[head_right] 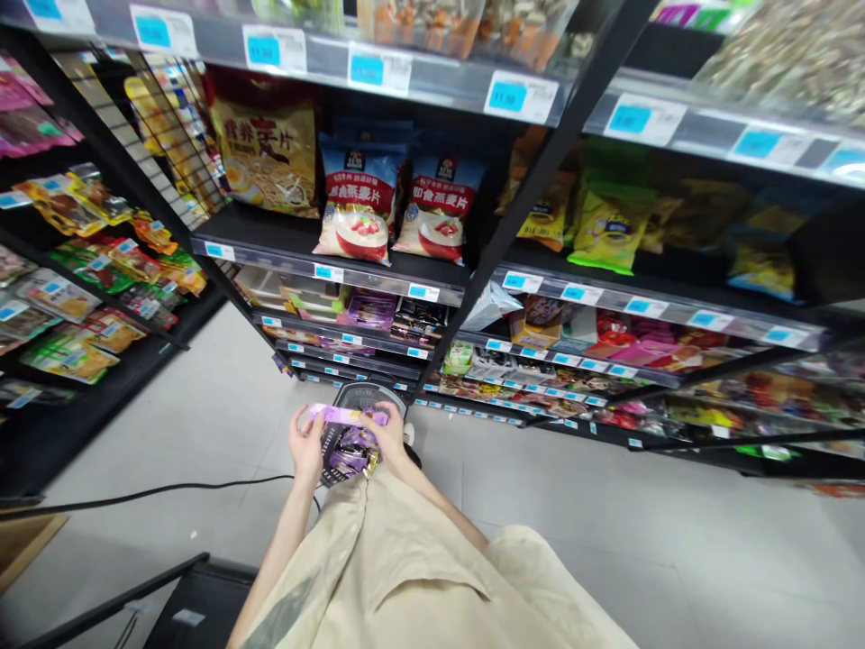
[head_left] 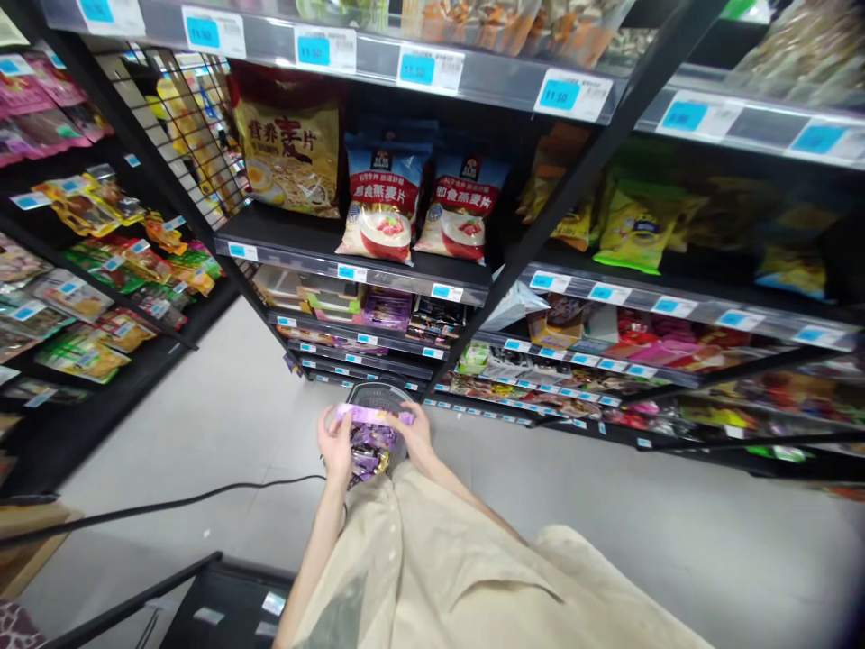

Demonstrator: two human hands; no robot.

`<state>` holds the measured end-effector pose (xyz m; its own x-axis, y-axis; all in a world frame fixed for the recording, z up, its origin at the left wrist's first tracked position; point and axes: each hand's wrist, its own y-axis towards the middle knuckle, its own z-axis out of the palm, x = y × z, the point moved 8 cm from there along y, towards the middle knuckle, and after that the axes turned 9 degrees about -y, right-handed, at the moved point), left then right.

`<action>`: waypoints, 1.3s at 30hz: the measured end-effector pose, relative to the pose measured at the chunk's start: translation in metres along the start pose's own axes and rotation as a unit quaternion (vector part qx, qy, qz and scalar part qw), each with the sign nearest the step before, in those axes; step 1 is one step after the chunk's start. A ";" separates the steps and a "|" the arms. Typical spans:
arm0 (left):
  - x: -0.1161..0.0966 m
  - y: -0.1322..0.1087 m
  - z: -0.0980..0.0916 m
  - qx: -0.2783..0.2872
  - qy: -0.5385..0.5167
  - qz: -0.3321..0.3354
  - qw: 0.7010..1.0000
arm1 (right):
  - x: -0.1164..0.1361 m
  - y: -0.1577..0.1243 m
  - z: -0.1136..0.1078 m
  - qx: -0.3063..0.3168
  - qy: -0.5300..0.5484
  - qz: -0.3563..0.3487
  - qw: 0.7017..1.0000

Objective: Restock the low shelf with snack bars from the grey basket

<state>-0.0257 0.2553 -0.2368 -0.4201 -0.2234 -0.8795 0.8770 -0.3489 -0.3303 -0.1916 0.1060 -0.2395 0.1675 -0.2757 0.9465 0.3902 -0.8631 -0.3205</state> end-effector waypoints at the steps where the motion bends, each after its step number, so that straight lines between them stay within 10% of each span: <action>1: -0.008 0.005 0.001 -0.006 -0.003 0.010 1.000 | -0.003 -0.004 0.009 0.041 -0.015 0.002 0.999; 5: -0.029 0.015 0.022 0.039 0.014 0.030 0.999 | -0.015 -0.028 0.048 0.198 -0.035 0.021 0.979; 12: 0.001 -0.004 0.064 0.240 0.086 -0.080 0.964 | -0.013 -0.026 0.042 0.182 -0.027 0.012 0.983; 20: 0.041 -0.009 0.029 0.224 0.252 -0.017 0.941 | -0.056 -0.020 0.023 0.240 -0.025 0.130 0.962; 30: 0.091 -0.058 -0.061 0.169 0.302 -0.027 0.938 | -0.033 0.071 0.021 0.213 -0.023 0.174 0.961; 39: 0.084 -0.082 -0.047 0.126 0.271 -0.052 0.953 | 0.062 0.210 0.102 0.176 -0.004 0.128 0.976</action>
<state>-0.1223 0.3079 -0.3001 -0.2605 0.3035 -0.9165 0.7245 -0.5660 -0.3933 -0.0067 -0.0496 -0.2518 0.3068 -0.4582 0.8342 0.6215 -0.5674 -0.5402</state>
